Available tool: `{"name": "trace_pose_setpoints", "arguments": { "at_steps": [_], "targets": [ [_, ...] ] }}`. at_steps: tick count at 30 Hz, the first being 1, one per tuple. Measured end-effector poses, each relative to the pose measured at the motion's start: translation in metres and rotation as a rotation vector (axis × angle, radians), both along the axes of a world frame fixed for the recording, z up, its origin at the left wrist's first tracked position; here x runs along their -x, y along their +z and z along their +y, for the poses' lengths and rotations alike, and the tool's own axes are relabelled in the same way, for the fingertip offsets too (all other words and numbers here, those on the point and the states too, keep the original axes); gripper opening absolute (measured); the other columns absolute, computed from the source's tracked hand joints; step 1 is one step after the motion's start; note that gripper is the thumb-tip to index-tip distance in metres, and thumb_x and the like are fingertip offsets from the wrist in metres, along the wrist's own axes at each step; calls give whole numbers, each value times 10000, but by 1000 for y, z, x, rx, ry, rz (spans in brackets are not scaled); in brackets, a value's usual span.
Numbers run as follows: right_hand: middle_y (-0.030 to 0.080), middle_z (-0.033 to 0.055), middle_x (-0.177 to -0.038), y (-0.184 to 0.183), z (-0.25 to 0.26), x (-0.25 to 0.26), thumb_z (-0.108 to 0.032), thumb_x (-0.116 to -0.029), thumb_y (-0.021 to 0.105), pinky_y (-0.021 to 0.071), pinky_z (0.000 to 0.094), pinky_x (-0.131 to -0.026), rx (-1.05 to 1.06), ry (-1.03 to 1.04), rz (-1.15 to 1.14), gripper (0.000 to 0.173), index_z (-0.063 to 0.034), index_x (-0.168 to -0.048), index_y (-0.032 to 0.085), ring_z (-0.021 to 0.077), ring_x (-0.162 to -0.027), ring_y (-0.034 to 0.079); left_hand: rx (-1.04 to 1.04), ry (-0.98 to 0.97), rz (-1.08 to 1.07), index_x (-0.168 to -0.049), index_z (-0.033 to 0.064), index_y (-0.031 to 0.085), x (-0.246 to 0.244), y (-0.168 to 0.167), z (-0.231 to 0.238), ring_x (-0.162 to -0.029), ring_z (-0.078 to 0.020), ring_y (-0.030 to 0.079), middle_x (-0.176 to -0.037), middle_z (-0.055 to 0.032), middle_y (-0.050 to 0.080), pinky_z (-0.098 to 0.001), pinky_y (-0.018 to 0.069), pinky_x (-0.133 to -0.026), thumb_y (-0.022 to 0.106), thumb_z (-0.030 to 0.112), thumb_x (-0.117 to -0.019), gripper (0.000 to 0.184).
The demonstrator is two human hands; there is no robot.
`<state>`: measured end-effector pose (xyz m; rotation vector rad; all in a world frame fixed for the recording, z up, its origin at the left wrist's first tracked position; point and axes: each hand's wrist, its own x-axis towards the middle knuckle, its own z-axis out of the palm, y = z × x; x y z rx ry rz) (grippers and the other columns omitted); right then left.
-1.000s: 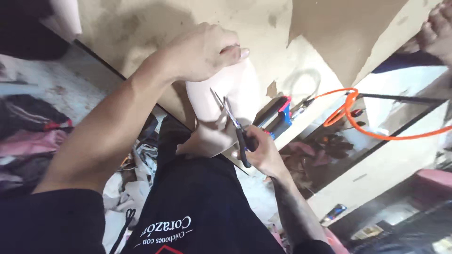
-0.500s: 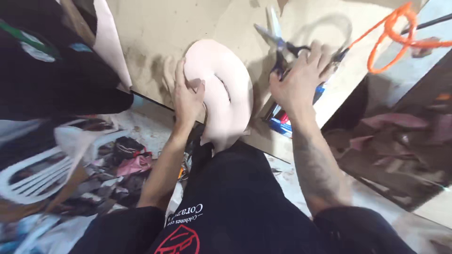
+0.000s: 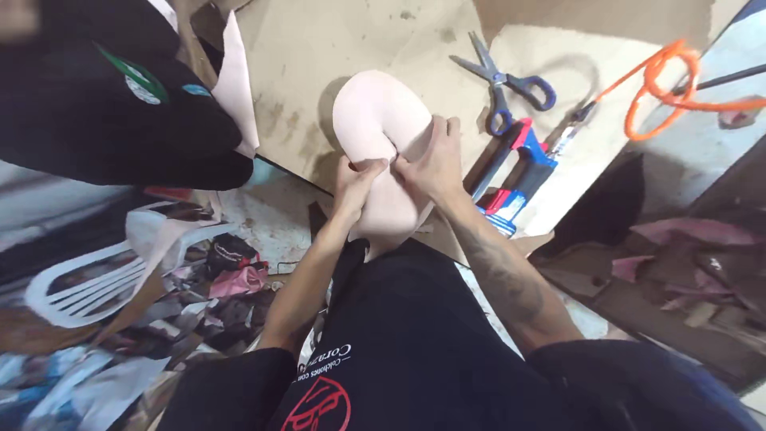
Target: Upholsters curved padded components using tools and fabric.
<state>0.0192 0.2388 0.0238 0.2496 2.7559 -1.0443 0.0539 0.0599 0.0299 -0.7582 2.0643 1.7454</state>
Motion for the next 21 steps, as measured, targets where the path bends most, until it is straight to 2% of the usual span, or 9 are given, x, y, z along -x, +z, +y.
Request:
{"name": "trace_pose_setpoints", "arguments": {
  "at_steps": [2, 5, 9, 11, 13, 15, 18, 20, 21],
  "targets": [
    [535, 243, -1351, 3, 0, -10, -463, -729, 820, 587, 464, -871, -38, 22, 92, 919, 29, -1436, 501, 343, -1116, 634, 87, 35, 33, -1447, 56, 404, 0, -7, 10, -1158, -237, 656, -1292, -162, 621, -455, 592, -958, 897, 383, -760, 907],
    [502, 268, -1375, 9, 0, -26, -478, -799, 800, 600, 482, -761, -116, 45, 138, 923, 53, -1465, 446, 359, -1023, 666, 278, 59, 52, -1476, 48, 354, 1, -9, 23, -1239, -266, 589, -1361, -184, 556, -475, 535, -1021, 902, 510, -690, 1064],
    [475, 288, -1393, 15, -2, -46, -553, -780, 794, 591, 501, -676, -215, 21, 186, 1046, 73, -1501, 368, 378, -942, 675, 393, 12, 5, -1451, 25, 381, 7, 7, 30, -1214, -276, 608, -1326, -183, 584, -494, 541, -1004, 892, 561, -668, 1078],
    [481, 289, -1396, 18, -5, -49, -543, -781, 794, 591, 497, -676, -234, -3, 207, 1042, 80, -1499, 369, 375, -933, 680, 470, -12, -26, -1413, 24, 400, 7, 15, 34, -1156, -284, 632, -1282, -183, 597, -509, 560, -949, 877, 573, -669, 1040],
    [490, 291, -1391, 18, -9, -50, -556, -796, 770, 592, 488, -640, -246, -25, 207, 1026, 92, -1490, 381, 359, -865, 692, 530, -28, -35, -1406, 21, 404, 6, 22, 37, -1160, -286, 625, -1313, -189, 568, -498, 562, -939, 864, 564, -685, 1012],
    [510, 284, -1393, 15, -13, -49, -569, -784, 756, 598, 482, -651, -264, -49, 185, 1013, 96, -1469, 417, 349, -858, 702, 602, -32, -32, -1387, 5, 431, 6, 23, 40, -1189, -303, 593, -1344, -201, 523, -487, 552, -950, 855, 574, -685, 998],
    [494, 303, -1408, 12, -9, -48, -592, -773, 755, 597, 502, -655, -274, -56, 149, 1040, 101, -1467, 410, 373, -878, 702, 670, -55, -11, -1386, -2, 446, 7, 25, 45, -1211, -322, 590, -1362, -215, 529, -492, 546, -966, 858, 576, -669, 1009],
    [518, 306, -1401, 8, -9, -43, -625, -772, 727, 605, 517, -701, -261, -73, 155, 1030, 92, -1455, 443, 380, -914, 709, 735, -89, 18, -1378, -28, 476, 13, 31, 46, -1198, -311, 607, -1331, -216, 565, -469, 546, -987, 854, 610, -656, 1035],
    [523, 310, -1402, 10, -15, -45, -634, -786, 707, 601, 543, -758, -234, -69, 121, 1015, 79, -1460, 448, 395, -969, 703, 793, -110, 34, -1365, -39, 507, 11, 35, 41, -1191, -311, 620, -1309, -220, 595, -470, 545, -995, 838, 648, -651, 1045]
  ]
}}
